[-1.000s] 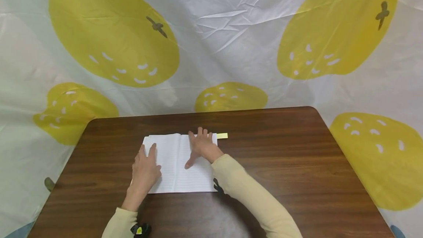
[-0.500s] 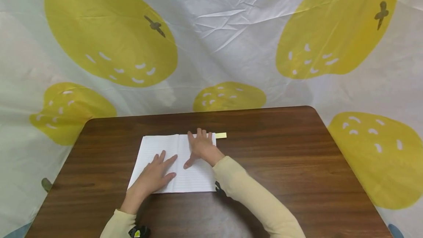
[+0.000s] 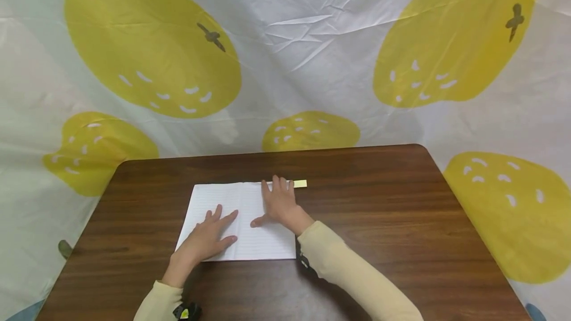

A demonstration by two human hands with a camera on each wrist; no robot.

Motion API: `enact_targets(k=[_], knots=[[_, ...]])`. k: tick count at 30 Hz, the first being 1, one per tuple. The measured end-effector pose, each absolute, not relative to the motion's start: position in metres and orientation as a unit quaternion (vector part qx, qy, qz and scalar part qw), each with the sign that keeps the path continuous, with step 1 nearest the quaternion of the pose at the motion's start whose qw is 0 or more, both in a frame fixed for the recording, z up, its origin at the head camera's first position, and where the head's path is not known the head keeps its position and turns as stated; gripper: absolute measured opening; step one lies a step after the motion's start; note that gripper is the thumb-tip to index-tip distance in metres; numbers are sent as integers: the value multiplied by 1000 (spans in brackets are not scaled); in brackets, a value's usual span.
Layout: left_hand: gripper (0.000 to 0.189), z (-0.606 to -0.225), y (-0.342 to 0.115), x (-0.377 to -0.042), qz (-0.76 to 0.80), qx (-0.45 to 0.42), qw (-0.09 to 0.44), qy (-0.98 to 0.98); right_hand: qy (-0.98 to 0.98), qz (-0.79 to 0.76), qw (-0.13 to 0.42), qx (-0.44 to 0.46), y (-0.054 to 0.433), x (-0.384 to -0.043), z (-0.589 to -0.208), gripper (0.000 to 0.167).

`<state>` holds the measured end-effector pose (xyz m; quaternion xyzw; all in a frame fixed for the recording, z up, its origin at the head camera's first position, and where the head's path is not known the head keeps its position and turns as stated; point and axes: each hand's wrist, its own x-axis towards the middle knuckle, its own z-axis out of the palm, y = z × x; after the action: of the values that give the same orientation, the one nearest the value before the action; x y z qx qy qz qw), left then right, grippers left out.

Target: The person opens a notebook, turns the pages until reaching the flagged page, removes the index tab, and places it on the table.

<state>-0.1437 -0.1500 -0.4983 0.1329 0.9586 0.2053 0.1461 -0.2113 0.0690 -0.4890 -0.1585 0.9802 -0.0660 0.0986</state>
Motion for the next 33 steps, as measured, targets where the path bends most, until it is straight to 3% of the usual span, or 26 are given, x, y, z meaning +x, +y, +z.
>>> enact_targets(k=[17,27,33], knots=[[63,-500,-144,-142,214,125,146,958,977,-147,-4,-155,106,-194,-499,75],[63,-500,-144,-141,225,124,142,956,961,-190,-81,-185,115,-173,-510,80],[63,-502,-145,-140,220,128,134,958,955,-220,-83,-179,116,-162,-514,94]])
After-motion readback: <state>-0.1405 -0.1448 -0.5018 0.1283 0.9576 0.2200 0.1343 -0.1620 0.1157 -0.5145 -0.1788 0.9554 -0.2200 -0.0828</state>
